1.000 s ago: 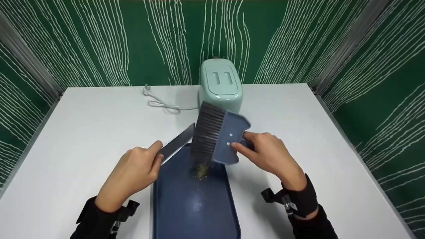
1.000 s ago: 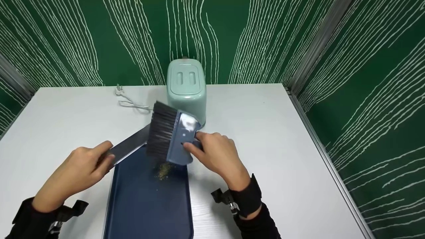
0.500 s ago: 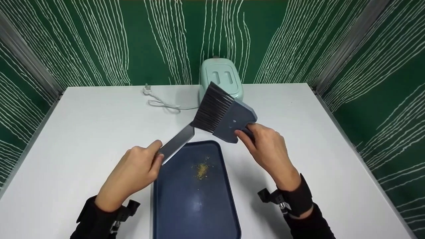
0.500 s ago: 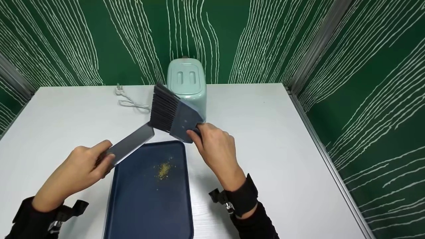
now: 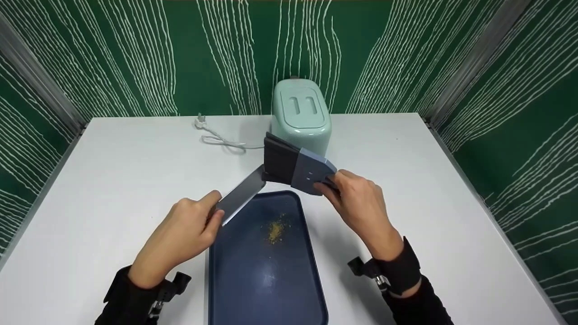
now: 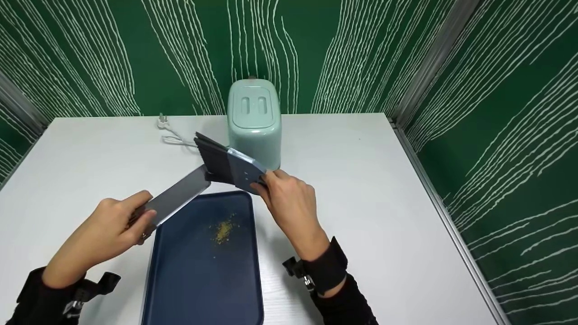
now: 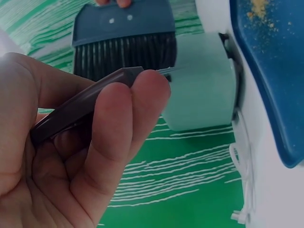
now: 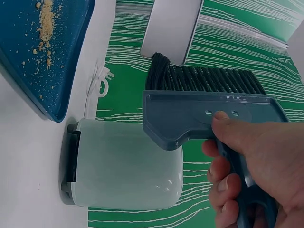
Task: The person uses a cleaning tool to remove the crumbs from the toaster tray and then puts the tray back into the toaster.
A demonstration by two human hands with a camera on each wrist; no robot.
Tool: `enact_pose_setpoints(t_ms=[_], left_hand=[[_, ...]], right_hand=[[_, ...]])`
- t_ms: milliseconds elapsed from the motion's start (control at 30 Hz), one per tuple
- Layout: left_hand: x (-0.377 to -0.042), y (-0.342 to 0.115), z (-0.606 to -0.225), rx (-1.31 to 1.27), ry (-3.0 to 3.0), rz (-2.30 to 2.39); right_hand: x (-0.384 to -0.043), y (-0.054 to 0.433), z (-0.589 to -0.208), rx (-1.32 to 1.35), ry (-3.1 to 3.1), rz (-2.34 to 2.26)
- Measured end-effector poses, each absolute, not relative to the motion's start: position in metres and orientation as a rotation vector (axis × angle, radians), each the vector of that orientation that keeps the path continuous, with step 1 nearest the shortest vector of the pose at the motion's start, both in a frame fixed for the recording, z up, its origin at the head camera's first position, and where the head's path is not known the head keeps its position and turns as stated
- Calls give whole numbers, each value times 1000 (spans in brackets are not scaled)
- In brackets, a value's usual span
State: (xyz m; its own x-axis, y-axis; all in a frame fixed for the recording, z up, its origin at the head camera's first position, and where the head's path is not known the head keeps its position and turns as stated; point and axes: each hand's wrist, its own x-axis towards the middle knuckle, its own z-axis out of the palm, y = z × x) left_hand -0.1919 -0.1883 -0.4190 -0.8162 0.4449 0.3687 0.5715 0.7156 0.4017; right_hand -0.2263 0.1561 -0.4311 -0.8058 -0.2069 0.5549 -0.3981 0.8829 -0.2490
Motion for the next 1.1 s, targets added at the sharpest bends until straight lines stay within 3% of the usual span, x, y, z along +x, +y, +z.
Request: enact_pose_setpoints(t_ms=[600,1100], left_hand=[[-192,-188,-420,-799,-2658,-642],[-192,-187,-422,-828,-2652,-652]], right_hand=[[-222,166,-417,450,-2765,453],[-221,164,-419,415,-2521,490]])
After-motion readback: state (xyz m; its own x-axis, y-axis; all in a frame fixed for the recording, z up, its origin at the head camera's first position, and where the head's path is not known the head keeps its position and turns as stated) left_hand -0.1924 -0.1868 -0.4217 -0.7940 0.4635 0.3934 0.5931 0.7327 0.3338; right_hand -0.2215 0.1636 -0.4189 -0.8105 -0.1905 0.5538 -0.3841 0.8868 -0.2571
